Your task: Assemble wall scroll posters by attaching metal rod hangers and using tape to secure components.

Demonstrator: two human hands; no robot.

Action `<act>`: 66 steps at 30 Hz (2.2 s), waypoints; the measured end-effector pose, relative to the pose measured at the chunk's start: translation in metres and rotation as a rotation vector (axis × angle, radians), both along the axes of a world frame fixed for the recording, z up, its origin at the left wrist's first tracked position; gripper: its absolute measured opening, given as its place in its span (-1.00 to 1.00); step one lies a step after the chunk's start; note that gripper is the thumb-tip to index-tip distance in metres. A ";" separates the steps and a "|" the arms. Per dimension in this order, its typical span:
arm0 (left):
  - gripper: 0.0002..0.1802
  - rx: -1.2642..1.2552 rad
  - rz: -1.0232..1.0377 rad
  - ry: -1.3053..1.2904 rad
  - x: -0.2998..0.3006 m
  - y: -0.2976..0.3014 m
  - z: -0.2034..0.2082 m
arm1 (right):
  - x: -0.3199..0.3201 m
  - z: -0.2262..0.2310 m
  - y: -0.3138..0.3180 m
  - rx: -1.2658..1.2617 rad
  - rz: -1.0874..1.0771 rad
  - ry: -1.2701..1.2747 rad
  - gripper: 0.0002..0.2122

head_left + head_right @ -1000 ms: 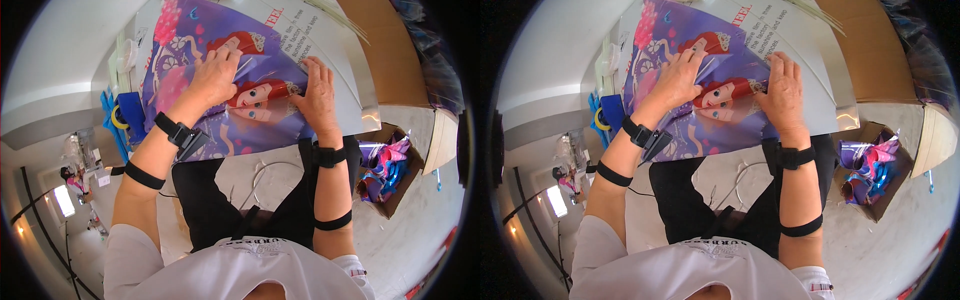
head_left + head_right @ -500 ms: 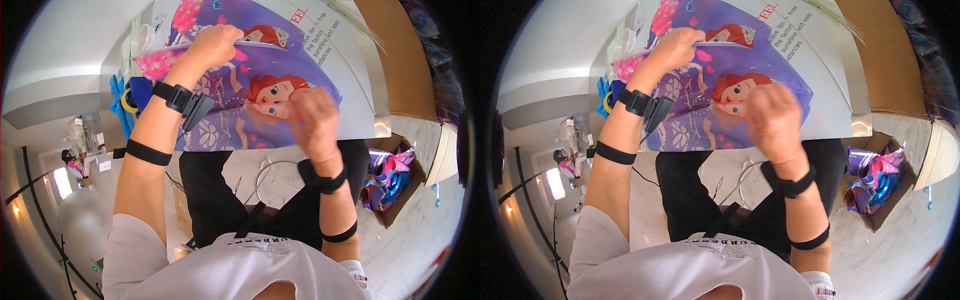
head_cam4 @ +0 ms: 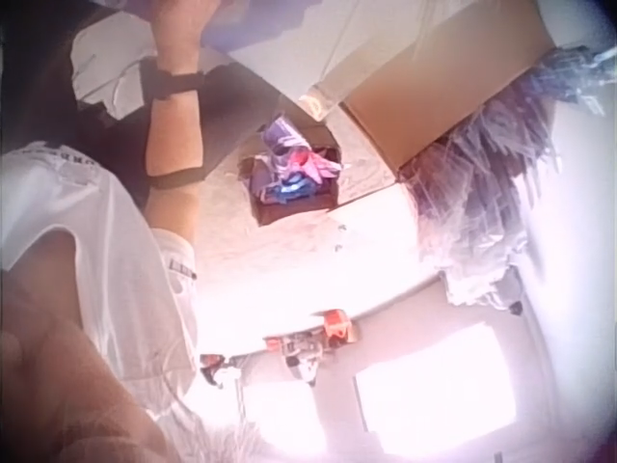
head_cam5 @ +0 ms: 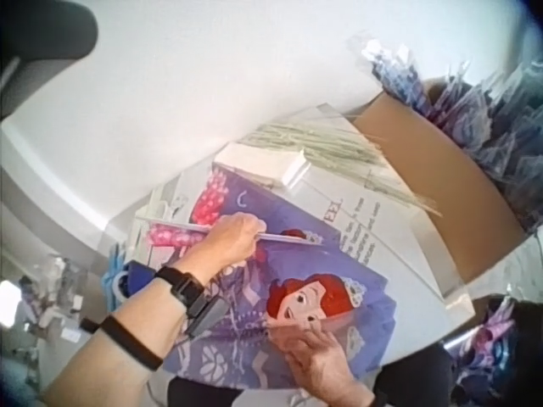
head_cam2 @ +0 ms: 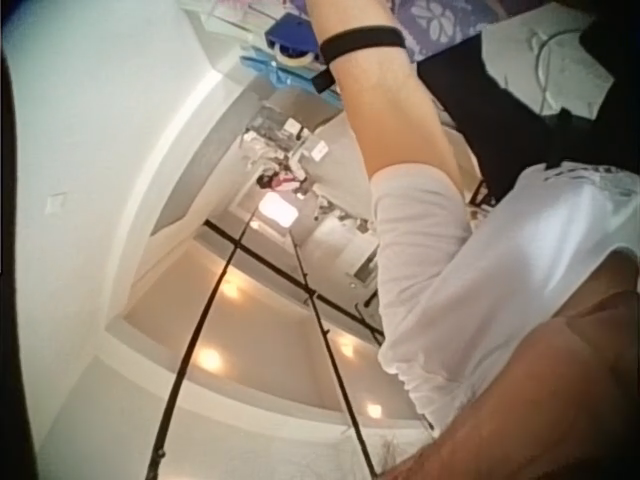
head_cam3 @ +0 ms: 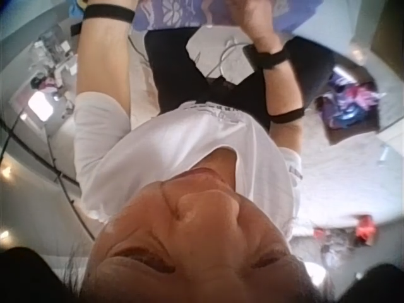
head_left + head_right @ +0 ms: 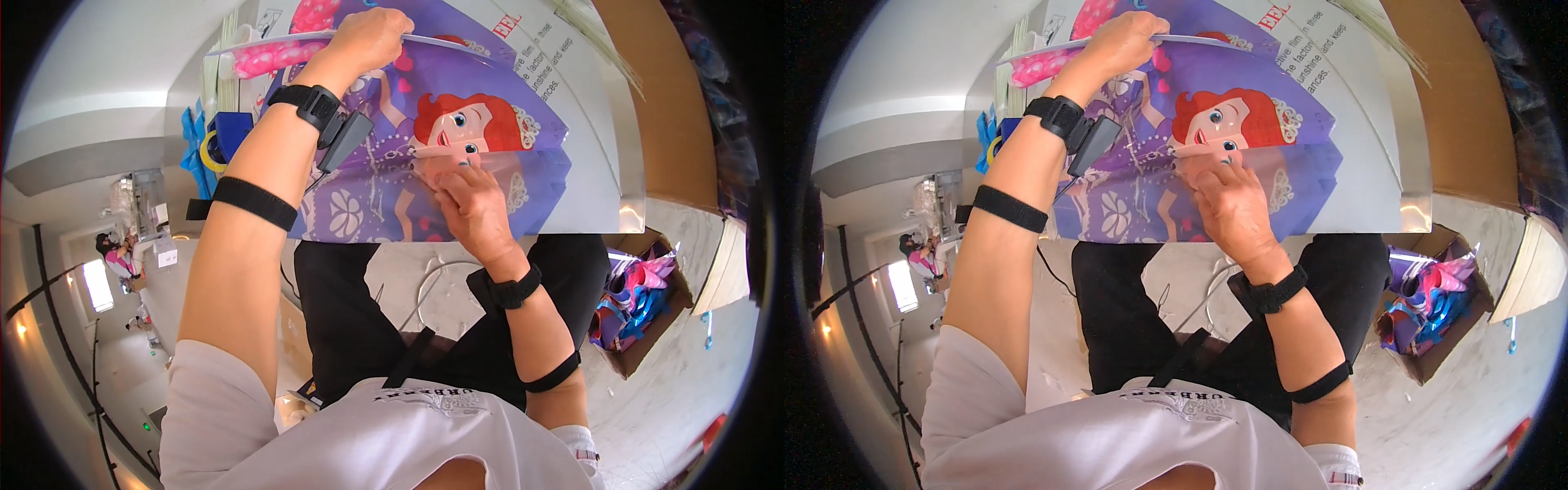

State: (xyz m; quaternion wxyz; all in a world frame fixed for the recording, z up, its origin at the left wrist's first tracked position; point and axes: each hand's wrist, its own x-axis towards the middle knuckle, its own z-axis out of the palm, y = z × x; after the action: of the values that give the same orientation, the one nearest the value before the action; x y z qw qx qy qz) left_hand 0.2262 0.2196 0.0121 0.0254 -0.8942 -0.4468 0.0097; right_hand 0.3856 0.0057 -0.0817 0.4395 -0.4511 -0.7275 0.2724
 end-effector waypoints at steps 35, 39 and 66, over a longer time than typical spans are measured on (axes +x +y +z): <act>-0.77 -0.943 -0.172 -0.332 0.137 0.007 -0.031 | 0.095 0.010 0.090 -0.763 -0.290 1.352 -0.83; -0.82 -1.037 -0.129 -0.423 0.139 0.006 -0.032 | 0.097 0.009 0.090 -0.754 -0.309 1.345 -0.84; -0.95 0.270 0.571 -0.749 -0.109 -0.162 0.019 | 0.098 -0.018 0.096 -0.630 -0.398 0.991 -0.87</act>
State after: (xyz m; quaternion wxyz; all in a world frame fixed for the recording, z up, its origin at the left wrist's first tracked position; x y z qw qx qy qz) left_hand 0.1171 0.0574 0.0309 -0.0252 -0.6668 -0.6498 -0.3640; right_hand 0.4831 0.1020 -0.0992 0.6131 -0.5060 -0.2235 0.5640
